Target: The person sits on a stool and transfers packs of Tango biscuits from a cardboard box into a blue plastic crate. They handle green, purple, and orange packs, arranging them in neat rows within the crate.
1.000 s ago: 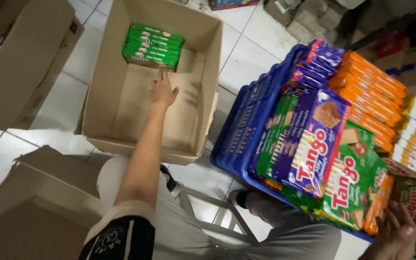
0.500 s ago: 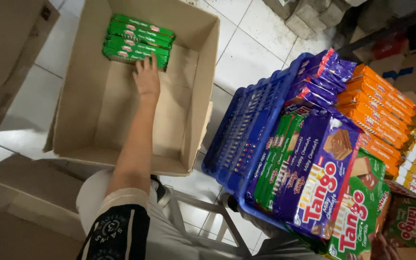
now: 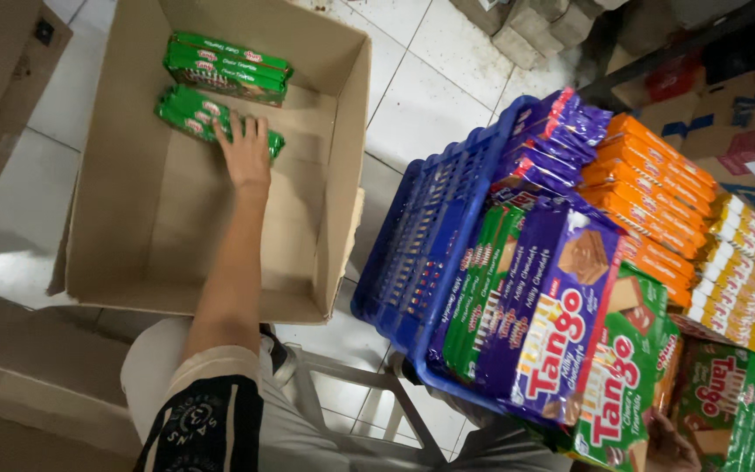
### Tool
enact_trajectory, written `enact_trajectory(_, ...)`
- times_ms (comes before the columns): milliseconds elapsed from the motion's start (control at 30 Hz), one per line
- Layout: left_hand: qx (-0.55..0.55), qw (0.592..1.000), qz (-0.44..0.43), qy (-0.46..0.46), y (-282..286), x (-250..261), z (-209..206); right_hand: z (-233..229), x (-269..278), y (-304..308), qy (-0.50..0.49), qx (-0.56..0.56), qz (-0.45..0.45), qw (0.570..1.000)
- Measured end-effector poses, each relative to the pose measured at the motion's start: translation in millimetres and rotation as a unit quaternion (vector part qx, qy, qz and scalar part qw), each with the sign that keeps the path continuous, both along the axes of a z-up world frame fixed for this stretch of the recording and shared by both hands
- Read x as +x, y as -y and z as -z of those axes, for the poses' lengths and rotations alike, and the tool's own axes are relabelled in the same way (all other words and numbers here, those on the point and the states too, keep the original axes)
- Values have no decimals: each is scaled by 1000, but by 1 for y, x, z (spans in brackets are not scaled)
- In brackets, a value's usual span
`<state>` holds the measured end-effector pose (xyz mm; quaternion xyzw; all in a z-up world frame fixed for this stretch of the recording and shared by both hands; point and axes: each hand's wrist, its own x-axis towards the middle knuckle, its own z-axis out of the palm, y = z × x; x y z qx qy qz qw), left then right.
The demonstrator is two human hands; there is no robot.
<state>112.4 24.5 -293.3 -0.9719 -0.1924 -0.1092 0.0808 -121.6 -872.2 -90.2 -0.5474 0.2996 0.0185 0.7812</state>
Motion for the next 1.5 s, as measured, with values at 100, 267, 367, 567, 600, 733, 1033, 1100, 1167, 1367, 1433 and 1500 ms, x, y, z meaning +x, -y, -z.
enact_trajectory(100,-41,999,16,-20,2,-8,-10,10,4,-16,118,104,-97,983)
enact_trajectory(267,-201,978,-50,-37,17,-24,-36,-83,15,-343,252,-613,198,722)
enact_trajectory(367,-359,929,-86,33,15,-28,-68,-62,24,-308,256,-432,324,802)
enact_trajectory(567,-543,747,54,381,4,-42,-160,-43,23,-283,286,-390,318,816)
enact_trajectory(600,-545,746,67,377,7,-52,-188,-44,20,-281,283,-390,331,811)
enact_trajectory(733,-498,761,108,402,35,-105,-296,-88,3,-309,275,-320,345,838)
enact_trajectory(1033,-856,510,60,51,194,-218,-430,-220,-59,-413,441,-223,-130,860)
enact_trajectory(1100,-875,474,85,-58,229,-228,-449,-247,-74,-419,350,-164,-287,877)
enact_trajectory(1167,-777,562,274,-77,262,-233,-466,-257,-83,-415,263,96,-436,855)
enact_trajectory(1367,-674,618,395,-87,290,-232,-474,-234,-93,-370,199,-59,-327,922)
enact_trajectory(1433,-700,598,385,-67,283,-232,-468,-220,-87,-340,193,-64,-292,934)
enact_trajectory(1500,-725,578,372,-45,271,-230,-462,-210,-75,-310,186,-69,-259,945)
